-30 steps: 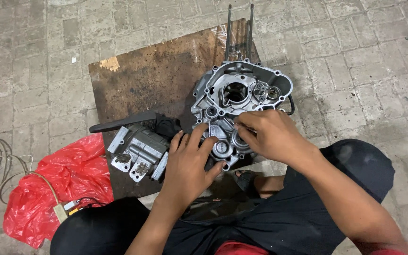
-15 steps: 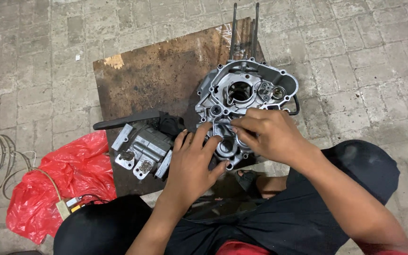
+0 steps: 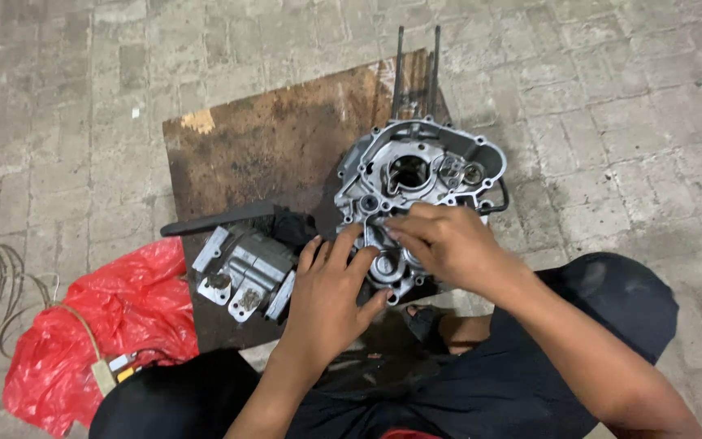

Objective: The person sits on the floor and uses a flat metal tool to scrape and clean the surfaces of a disassembled engine casing. They rotate the casing to access different areas, including the cylinder bore and internal passages, while removing debris.

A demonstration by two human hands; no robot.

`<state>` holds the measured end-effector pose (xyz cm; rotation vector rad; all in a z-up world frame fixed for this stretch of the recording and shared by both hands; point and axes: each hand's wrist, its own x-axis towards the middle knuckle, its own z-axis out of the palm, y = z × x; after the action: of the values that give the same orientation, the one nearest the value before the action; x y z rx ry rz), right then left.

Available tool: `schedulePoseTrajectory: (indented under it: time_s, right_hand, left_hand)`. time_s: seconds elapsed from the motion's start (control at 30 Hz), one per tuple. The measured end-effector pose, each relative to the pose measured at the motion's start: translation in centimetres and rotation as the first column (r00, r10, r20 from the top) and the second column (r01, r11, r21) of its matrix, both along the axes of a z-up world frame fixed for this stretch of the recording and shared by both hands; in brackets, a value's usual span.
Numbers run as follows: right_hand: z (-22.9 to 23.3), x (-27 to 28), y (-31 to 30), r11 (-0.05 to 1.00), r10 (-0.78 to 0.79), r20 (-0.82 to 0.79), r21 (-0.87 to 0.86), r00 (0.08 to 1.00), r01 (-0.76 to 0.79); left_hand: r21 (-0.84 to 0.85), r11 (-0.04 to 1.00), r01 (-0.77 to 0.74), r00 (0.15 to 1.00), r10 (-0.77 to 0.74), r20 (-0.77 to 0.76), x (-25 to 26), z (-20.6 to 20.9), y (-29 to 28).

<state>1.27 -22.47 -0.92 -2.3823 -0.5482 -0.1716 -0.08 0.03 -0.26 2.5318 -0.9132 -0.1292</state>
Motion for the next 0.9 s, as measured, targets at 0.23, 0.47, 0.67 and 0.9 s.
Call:
schedulePoseTrajectory:
  time_s: [0.23, 0.47, 0.67, 0.9]
  right_hand:
    - [2.7, -0.1, 0.7, 0.998, -0.026, -0.014, 0.062, 1.0, 0.027]
    - [2.5, -0.2, 0.8, 0.999, 0.019, -0.035, 0.047, 0.999, -0.018]
    - [1.9, 0.6, -0.1, 0.996, -0.023, 0.008, -0.083, 1.0, 0.023]
    - [1.3, 0.9, -0.5, 0.991, -0.001, -0.056, 0.134, 0.998, 0.009]
  left_hand:
    - [-0.009, 0.999, -0.031, 0.999, 0.031, 0.043, -0.2, -0.4, -0.2]
    - [-0.018, 0.999, -0.043, 0.998, 0.043, 0.042, -0.2, -0.6, -0.1]
    - [-0.03, 0.999, -0.041, 0.998, 0.043, 0.052, 0.0, -0.7, -0.1]
    - [-0.02, 1.0, 0.006, 1.0, -0.006, 0.024, 0.4, -1.4, 0.2]
